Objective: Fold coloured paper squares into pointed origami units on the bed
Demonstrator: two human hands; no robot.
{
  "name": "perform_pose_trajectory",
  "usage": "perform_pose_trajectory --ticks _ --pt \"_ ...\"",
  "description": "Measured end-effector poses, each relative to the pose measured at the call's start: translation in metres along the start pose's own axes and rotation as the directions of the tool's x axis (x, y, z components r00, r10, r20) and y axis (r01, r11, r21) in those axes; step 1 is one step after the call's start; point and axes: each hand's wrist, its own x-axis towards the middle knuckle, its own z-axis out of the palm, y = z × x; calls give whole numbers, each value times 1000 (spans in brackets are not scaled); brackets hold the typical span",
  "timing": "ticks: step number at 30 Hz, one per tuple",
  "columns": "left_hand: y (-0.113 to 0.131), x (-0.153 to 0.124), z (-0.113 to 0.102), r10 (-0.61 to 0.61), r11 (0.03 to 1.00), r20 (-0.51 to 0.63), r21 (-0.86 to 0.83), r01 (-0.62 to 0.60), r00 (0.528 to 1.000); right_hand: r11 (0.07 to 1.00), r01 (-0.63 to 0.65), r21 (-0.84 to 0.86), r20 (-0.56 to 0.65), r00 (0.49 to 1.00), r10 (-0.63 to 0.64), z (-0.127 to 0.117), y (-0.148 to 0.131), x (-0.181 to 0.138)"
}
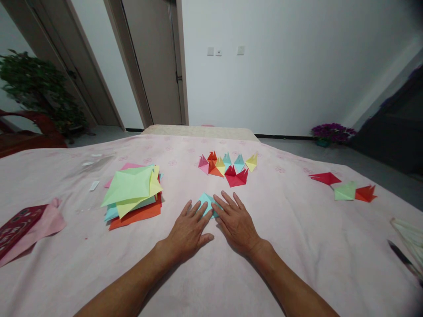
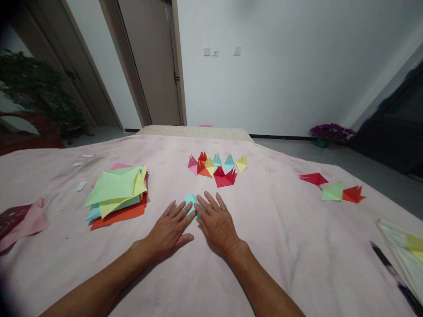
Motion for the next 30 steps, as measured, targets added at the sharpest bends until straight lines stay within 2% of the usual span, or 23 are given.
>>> perform_pose_trajectory --ticks 2,5,13,18,23,27,30 --pt "0 -2 0 -3 1000 24 0 3 1000 1000 -10 22 96 995 8 3 -1 -3" --pt "-2 -5 -1 -19 1000 55 -15 20 998 995 -98 -1 210 973 96 8 1 -8" --pt "-19 -13 2 -134 991 97 -8 136 986 969 -240 -65 274 929 249 8 14 -14" --pt "-30 -16 7 -279 960 66 12 279 958 928 -369 -43 200 907 370 10 23 -18" --pt "-35 -17 12 -314 948 23 -44 315 949 893 -416 172 86 910 407 9 31 -18" --pt "-37 -15 10 -293 931 -51 -242 273 955 856 -344 385 -81 912 403 7 31 -13" --pt "-38 -11 5 -325 872 -214 -445 205 921 797 -313 516 -158 880 448 7 29 -9"
